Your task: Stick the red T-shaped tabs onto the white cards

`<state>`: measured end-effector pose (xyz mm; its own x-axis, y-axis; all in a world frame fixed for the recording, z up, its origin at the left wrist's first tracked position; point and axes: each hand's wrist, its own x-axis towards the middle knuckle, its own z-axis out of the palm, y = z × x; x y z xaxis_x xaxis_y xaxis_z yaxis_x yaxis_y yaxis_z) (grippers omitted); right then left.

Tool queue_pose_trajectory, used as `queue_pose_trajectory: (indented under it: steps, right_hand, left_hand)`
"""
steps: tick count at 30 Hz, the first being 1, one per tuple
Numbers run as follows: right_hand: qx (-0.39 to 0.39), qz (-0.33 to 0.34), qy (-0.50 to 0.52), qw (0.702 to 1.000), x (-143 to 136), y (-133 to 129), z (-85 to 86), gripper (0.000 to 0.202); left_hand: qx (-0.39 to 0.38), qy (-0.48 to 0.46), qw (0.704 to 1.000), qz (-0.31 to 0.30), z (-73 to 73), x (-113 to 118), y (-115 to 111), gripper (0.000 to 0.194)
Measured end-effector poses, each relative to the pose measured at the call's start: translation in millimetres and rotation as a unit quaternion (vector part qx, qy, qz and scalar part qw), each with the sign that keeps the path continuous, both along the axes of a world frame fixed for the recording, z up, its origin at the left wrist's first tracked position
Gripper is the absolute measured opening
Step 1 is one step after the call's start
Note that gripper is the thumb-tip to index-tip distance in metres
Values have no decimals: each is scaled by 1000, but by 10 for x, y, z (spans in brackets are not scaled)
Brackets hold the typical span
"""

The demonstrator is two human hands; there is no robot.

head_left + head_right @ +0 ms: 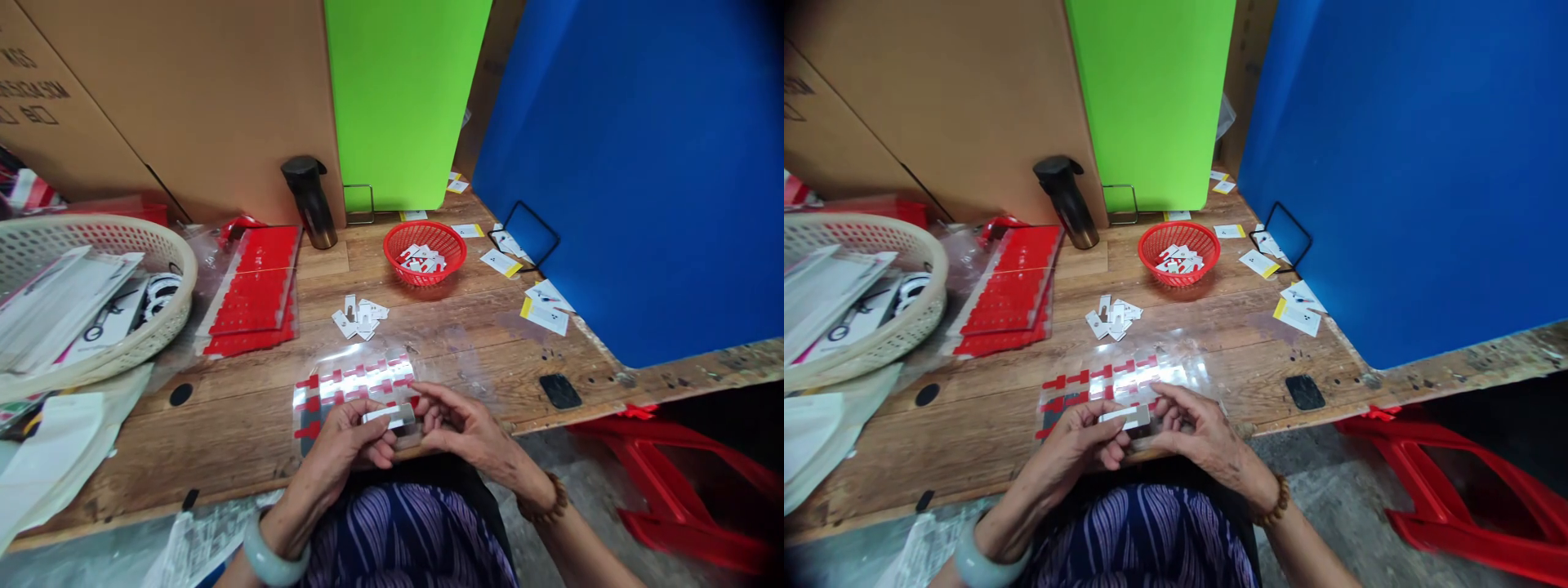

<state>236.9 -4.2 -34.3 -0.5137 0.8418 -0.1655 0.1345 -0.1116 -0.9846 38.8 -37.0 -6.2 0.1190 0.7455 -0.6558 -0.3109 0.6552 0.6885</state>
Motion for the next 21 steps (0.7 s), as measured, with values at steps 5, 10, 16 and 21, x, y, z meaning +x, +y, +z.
queue_pose_trajectory:
  steps: [5, 10, 16, 21]
  right_hand:
    - [129, -105, -144, 976, 130, 61, 10, 20]
    - [218, -74, -213, 949, 37, 28, 28, 16]
    - [241, -65, -244, 937, -166, -49, -21, 18]
    - [240, -78, -292, 923, -253, -35, -16, 18]
  left_hand:
    - [39, 38, 998, 44, -45, -66, 65, 34]
    - [98, 75, 989, 80, -76, -45, 115, 32]
    - [104, 82, 986, 105, -170, 65, 193, 39]
    - [106, 71, 985, 117, -253, 142, 229, 33]
